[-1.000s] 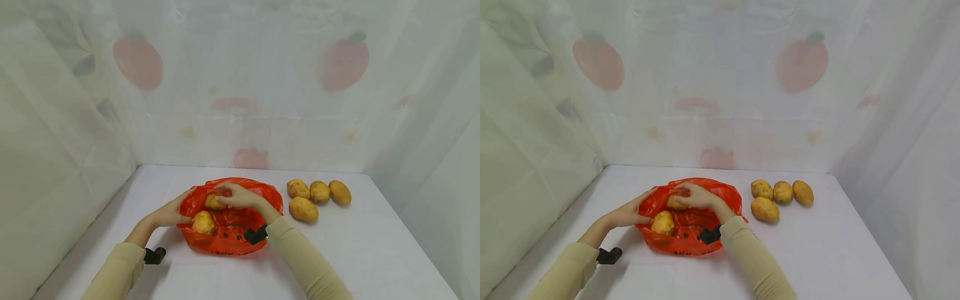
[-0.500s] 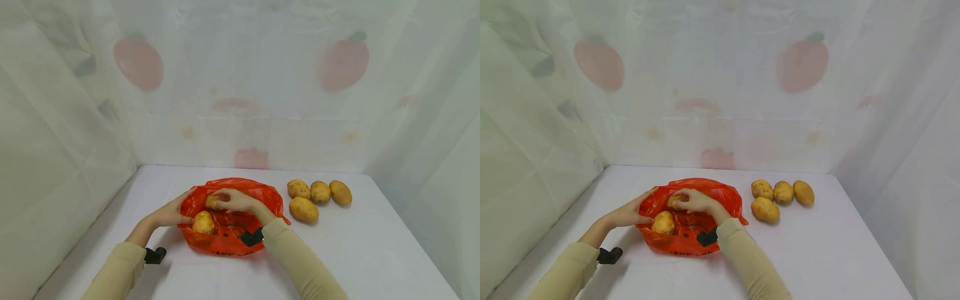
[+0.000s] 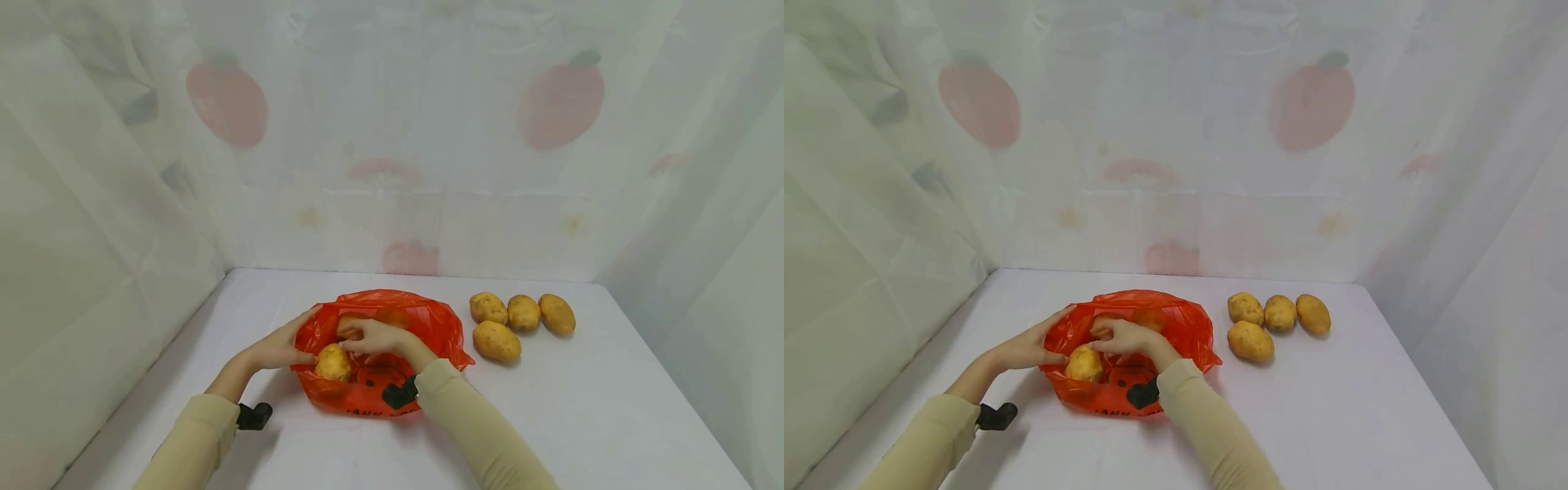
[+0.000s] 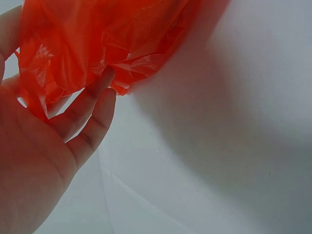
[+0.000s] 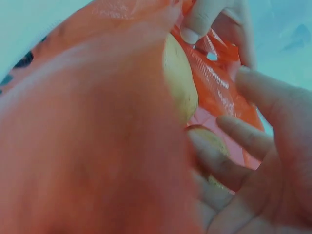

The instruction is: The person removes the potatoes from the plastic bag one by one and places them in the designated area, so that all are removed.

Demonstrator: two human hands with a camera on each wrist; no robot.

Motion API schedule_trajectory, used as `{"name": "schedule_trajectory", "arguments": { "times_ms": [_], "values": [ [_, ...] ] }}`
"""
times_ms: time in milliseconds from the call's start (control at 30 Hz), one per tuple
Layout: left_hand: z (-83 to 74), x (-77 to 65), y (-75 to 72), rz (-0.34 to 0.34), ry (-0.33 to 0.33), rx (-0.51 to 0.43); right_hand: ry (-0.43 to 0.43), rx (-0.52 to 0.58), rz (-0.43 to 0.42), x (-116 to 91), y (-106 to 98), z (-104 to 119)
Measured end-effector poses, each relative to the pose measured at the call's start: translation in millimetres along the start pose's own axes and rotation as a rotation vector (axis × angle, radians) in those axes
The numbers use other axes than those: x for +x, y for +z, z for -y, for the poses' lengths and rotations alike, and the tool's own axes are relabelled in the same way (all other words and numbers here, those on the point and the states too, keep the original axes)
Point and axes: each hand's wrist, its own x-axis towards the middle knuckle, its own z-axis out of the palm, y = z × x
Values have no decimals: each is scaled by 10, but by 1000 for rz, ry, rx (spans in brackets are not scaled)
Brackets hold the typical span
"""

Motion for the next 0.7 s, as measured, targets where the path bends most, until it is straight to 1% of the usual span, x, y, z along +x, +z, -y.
{"name": "schedule_trajectory", "arguments": {
  "times_ms": [200, 333, 433, 533, 700],
  "values": [
    [-5, -12, 14, 0, 4, -3, 92, 5, 15, -4, 50, 47],
    [5, -15, 24, -3, 10, 7, 128, 7, 5, 5, 102, 75],
    [3, -22, 27, -7, 7, 11, 134, 24, 2, 8, 154, 80],
    [-8, -31, 28, -10, 9, 19, 121, 22, -6, 8, 207, 63],
    [-11, -42, 38, -13, 6, 18, 102, -39, -24, 21, 264, 16]
  ]
}}
